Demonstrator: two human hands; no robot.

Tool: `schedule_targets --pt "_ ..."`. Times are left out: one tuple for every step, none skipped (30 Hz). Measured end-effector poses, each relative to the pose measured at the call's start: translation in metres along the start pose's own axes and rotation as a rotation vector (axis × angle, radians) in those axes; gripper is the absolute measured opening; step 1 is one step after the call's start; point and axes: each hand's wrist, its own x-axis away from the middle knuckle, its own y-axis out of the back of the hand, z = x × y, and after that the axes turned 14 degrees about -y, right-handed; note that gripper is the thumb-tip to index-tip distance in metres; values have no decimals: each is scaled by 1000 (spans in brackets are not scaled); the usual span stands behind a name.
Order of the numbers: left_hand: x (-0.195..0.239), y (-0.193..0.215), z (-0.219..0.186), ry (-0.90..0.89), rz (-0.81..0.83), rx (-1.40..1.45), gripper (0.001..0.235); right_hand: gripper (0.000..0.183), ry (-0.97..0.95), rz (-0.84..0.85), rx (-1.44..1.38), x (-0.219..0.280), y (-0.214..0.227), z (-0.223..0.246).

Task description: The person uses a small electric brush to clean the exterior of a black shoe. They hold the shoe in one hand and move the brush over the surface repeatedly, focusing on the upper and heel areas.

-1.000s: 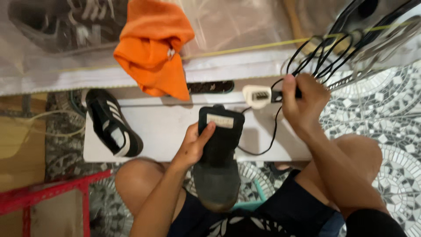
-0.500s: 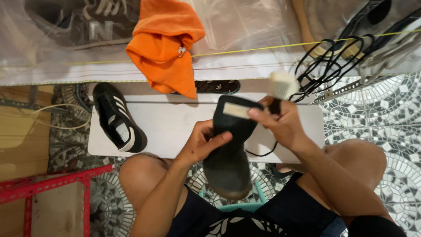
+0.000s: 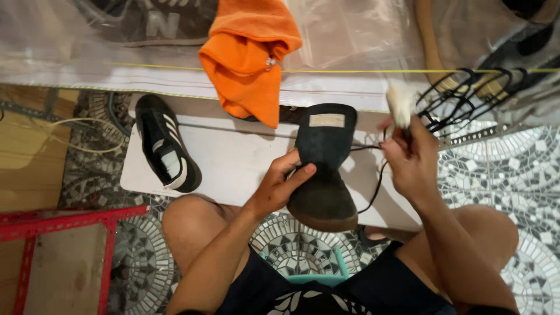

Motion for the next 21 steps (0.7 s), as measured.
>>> schedule_targets --pt "3 3 8 -6 -12 -4 19 40 7 11 1 3 -1 9" --pt "8 4 17 8 -22 11 23 58 99 54 59 7 -2 17" --pt "13 5 26 22 -32 26 27 85 192 97 115 11 -3 25" --pt "23 12 45 22 -43 23 27 85 194 109 114 13 -9 21" --pt "33 18 65 41 -51 -7 30 63 328 90 230 14 -14 17" --pt "43 24 85 66 -46 -33 34 55 454 60 346 18 -18 13" --pt "32 13 60 72 -46 -31 34 55 448 61 346 17 -23 17" --pt "19 1 35 82 -43 -11 36 51 480 40 336 15 -27 21" --pt "6 -11 10 92 -40 10 39 52 512 18 327 14 -30 25" --pt "7 -13 12 95 -40 12 39 52 509 19 328 13 -33 19" --pt "8 -15 14 96 -37 28 38 52 520 19 363 12 -36 14" --pt "9 -17 16 96 -33 43 39 53 532 19 397 10 -39 8" --pt "11 -15 19 97 -33 42 39 53 530 18 396 7 -37 -12" --pt "12 -12 23 91 -27 40 37 52 604 -25 401 4 -34 -32" --pt "14 -9 26 85 -21 38 36 50 678 -70 405 1 -32 -52" --pt "18 -8 35 91 -14 41 36 50 670 -75 407 -7 -20 -56" --pt "23 -7 44 101 -28 49 33 51 627 -175 617 -14 -7 -60" --pt "27 -6 53 103 -46 54 34 52 585 -273 823 -24 5 -63" --pt "23 -6 42 102 -43 53 34 52 584 -277 823 -21 5 -58" --pt "20 -7 32 152 -43 37 31 46 509 -320 825 -19 6 -52" --pt "18 -8 21 202 -43 21 35 39 435 -364 825 -17 7 -47"
